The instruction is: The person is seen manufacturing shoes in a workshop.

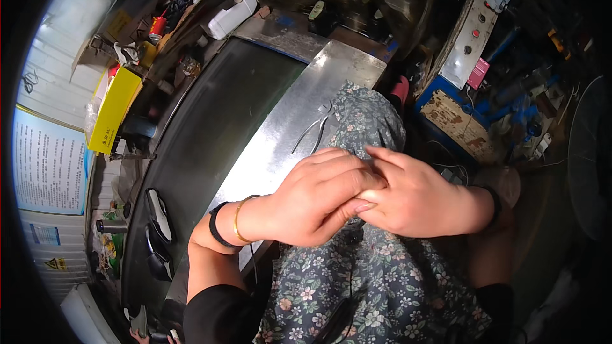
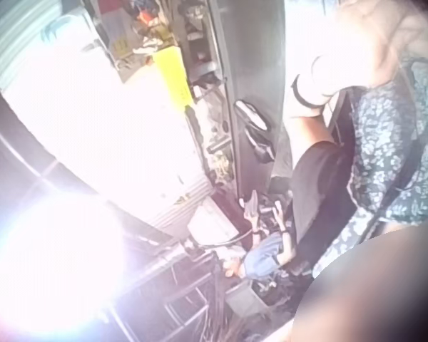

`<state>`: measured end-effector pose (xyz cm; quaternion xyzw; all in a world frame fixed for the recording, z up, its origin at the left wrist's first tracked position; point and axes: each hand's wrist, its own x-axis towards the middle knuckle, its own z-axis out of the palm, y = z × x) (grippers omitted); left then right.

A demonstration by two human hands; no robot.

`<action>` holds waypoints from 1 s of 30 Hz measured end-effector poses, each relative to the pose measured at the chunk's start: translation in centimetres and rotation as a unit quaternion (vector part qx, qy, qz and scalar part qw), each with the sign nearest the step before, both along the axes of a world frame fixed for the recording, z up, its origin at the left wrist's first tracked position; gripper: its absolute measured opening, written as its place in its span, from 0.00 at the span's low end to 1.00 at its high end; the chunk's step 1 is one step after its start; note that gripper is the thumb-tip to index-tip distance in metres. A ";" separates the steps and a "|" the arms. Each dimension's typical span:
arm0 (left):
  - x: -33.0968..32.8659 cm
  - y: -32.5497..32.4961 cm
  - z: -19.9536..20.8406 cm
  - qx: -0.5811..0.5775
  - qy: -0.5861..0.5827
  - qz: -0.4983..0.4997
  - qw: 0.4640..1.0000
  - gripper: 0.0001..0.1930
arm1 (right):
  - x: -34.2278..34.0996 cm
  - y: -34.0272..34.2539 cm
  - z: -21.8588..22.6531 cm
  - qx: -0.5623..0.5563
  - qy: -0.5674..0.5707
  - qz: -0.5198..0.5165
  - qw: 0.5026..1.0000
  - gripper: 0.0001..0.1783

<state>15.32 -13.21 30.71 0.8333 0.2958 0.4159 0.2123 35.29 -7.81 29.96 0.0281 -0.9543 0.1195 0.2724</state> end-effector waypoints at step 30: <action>-1.3 -1.1 -2.9 0.077 0.024 0.037 0.996 0.12 | -1.0 -0.4 0.8 -0.002 -0.084 -0.009 0.996 0.07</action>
